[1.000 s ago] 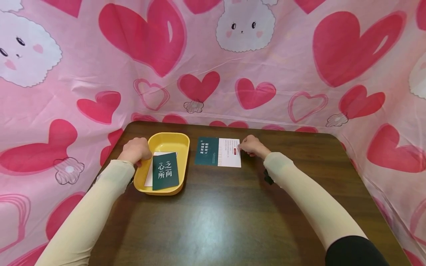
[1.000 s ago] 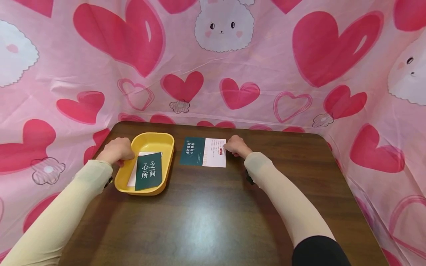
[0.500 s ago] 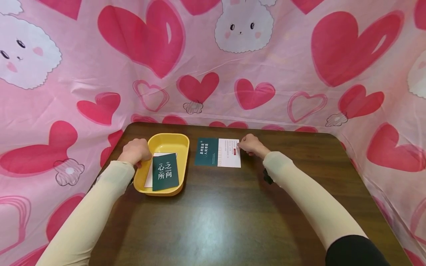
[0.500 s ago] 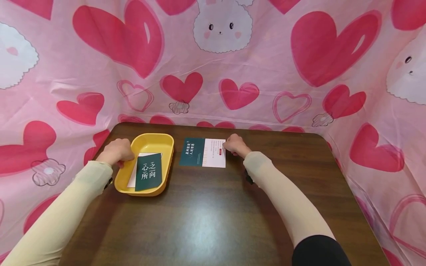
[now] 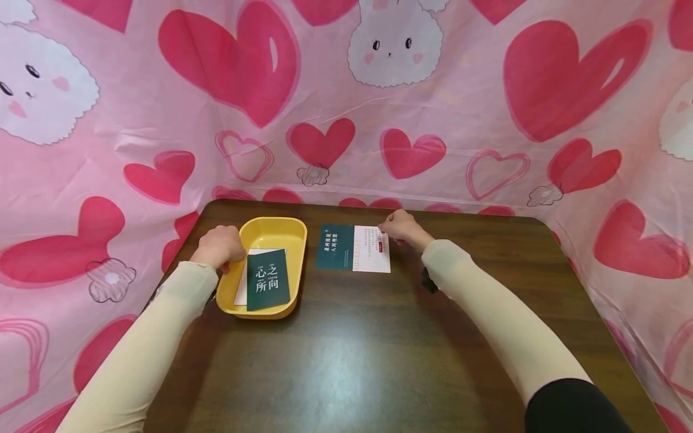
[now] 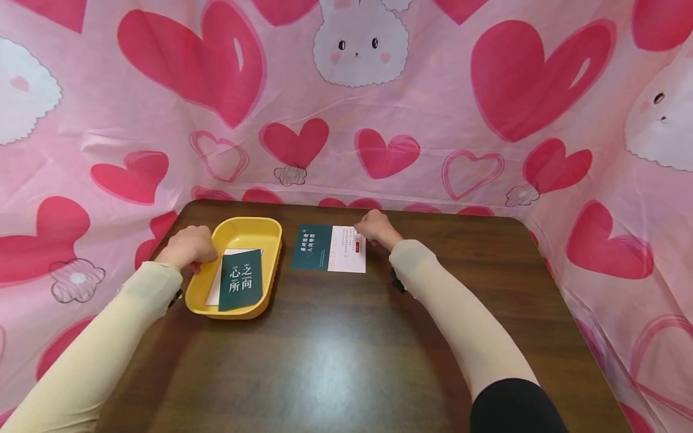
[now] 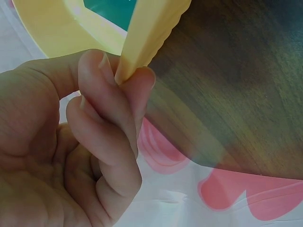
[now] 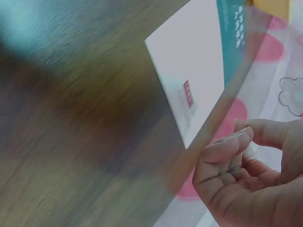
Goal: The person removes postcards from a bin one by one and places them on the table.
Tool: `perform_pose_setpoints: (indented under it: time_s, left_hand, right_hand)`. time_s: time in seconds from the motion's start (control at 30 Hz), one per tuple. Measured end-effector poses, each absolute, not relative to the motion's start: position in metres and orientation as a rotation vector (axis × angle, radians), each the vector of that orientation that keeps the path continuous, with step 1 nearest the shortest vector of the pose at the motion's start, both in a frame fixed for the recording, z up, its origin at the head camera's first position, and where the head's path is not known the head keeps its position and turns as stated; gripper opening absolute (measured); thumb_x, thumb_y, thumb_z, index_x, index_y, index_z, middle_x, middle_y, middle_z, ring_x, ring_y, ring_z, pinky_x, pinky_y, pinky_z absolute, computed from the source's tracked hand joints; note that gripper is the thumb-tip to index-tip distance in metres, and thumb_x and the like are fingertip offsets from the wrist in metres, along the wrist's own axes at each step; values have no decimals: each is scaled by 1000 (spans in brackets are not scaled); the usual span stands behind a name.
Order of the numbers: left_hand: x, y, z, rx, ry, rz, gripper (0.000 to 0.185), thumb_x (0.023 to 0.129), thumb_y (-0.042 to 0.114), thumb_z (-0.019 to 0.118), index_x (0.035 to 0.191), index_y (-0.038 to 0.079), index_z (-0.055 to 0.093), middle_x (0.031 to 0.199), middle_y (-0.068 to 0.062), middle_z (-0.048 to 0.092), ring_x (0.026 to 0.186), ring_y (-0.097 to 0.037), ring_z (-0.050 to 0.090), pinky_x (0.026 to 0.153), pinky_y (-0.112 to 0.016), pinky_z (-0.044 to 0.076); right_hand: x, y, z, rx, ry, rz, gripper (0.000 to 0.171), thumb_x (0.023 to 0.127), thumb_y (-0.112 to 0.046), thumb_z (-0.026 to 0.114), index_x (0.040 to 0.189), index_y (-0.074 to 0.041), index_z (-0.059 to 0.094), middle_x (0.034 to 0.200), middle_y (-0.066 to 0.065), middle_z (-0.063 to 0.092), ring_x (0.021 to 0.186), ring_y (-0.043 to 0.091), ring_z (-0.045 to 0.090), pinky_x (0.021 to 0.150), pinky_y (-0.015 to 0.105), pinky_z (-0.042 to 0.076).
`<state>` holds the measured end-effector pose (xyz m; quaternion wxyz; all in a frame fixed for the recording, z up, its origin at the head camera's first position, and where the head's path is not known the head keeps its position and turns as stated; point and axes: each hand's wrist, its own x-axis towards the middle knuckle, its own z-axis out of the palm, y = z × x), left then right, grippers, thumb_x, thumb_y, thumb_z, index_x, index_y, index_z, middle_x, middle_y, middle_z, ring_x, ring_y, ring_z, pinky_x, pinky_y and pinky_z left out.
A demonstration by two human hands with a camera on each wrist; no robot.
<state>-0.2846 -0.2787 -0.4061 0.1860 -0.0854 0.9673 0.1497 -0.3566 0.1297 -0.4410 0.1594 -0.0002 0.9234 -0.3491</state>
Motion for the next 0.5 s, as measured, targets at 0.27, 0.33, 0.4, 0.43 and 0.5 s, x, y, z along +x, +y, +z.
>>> perform_pose_setpoints:
  time_s: [0.27, 0.33, 0.4, 0.43, 0.5]
  left_hand:
    - [-284, -279, -406, -251, 2707, 414, 40, 85, 12, 77, 113, -10, 59, 91, -24, 62, 60, -29, 68, 57, -32, 59]
    - [-284, -278, -406, -251, 2709, 419, 40, 85, 12, 77, 113, -10, 58, 91, -24, 62, 60, -29, 68, 57, -32, 59]
    - [-284, -277, -406, -253, 2713, 419, 40, 85, 12, 77, 113, -10, 58, 91, -24, 62, 60, -29, 68, 57, -32, 59]
    - [-284, -277, -406, -255, 2713, 419, 40, 85, 12, 77, 113, -10, 58, 92, -24, 62, 60, -29, 68, 57, -32, 59]
    - [-284, -277, -405, -256, 2717, 417, 40, 85, 13, 77, 113, -10, 58, 92, -24, 62, 59, -29, 69, 56, -32, 59]
  right_hand:
    - [-358, 107, -428, -70, 2684, -1042, 34, 104, -27, 63, 101, 6, 72, 72, 4, 54, 66, 21, 52, 64, 39, 53]
    - [-357, 100, -423, -98, 2697, -1069, 32, 104, -26, 63, 97, 4, 71, 73, 3, 56, 73, 25, 58, 71, 44, 57]
    - [-357, 93, -417, -142, 2710, -1106, 31, 104, -25, 62, 91, 3, 69, 70, 3, 54, 76, 30, 61, 75, 49, 59]
    - [-356, 89, -413, -164, 2714, -1128, 29, 104, -24, 61, 88, 1, 68, 68, 2, 54, 76, 30, 62, 78, 51, 59]
    - [-355, 83, -408, -213, 2721, -1169, 28, 104, -22, 61, 84, -3, 65, 64, 1, 51, 71, 28, 60, 75, 49, 59]
